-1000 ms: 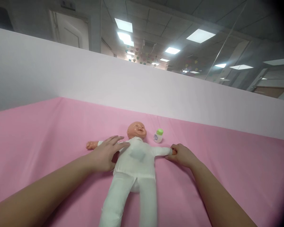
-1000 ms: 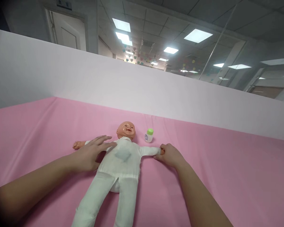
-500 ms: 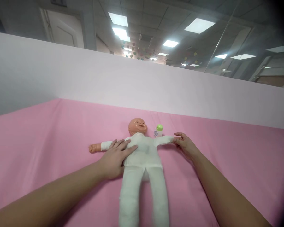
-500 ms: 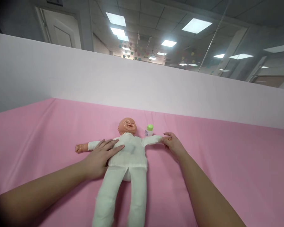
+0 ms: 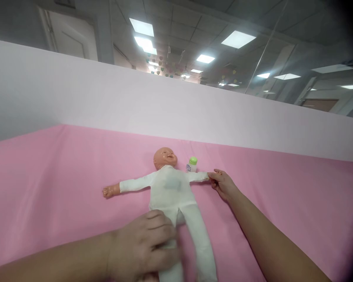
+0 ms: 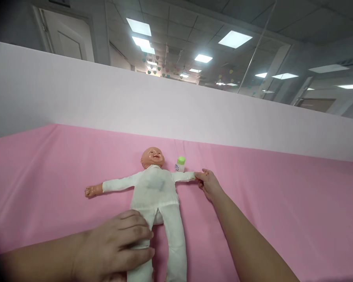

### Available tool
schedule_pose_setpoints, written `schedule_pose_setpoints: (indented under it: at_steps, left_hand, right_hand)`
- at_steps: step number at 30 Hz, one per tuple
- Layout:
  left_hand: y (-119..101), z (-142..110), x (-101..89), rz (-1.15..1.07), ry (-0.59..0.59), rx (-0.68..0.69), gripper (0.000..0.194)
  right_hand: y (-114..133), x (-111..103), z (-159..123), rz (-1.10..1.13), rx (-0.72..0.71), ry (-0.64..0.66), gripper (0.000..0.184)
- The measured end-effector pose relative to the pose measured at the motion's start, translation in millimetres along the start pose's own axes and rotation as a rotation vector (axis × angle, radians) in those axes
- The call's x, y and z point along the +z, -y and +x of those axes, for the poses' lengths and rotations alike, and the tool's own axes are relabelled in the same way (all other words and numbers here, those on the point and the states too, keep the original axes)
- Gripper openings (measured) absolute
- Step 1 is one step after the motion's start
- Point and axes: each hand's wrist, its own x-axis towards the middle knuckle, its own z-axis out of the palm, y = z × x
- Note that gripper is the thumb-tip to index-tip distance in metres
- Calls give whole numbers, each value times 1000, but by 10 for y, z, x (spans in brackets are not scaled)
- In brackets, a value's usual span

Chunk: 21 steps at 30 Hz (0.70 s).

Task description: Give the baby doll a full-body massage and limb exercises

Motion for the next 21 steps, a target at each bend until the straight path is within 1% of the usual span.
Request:
schedule_pose_setpoints:
  at_steps: [2, 5, 9, 11, 13, 15, 17, 19, 21]
  left_hand:
    - [2, 8, -7, 6, -1, 12, 39]
    - [42, 1, -49, 34, -6, 12, 36]
    - [63, -2, -78, 135, 1, 3, 33]
    - [64, -10, -67, 181, -19, 2, 33]
    - [72, -27, -50, 197, -42, -15, 37]
    - [88, -43, -29, 173, -51, -44, 42]
    - [102, -50, -5, 131, -53, -65, 43]
    - [107, -44, 21, 117, -52, -76, 36]
    - [105, -36, 43, 157, -66, -91, 27]
  right_hand:
    - [-7, 14, 4, -32, -14, -23, 74]
    - [12, 57, -37, -105, -101, -52, 81]
    - [90, 206, -212, -173, -324, -82, 71]
    - [116, 316, -326, -140, -398, -77, 67]
    - [113, 421, -424, -125, -443, -40, 66]
    - [88, 491, -483, -165, -465, -4, 66]
    - [55, 512, -491, -233, -450, 4, 67]
    - [25, 488, -448, -268, -409, 0, 67]
    - [-7, 442, -368, -253, -347, 1, 64]
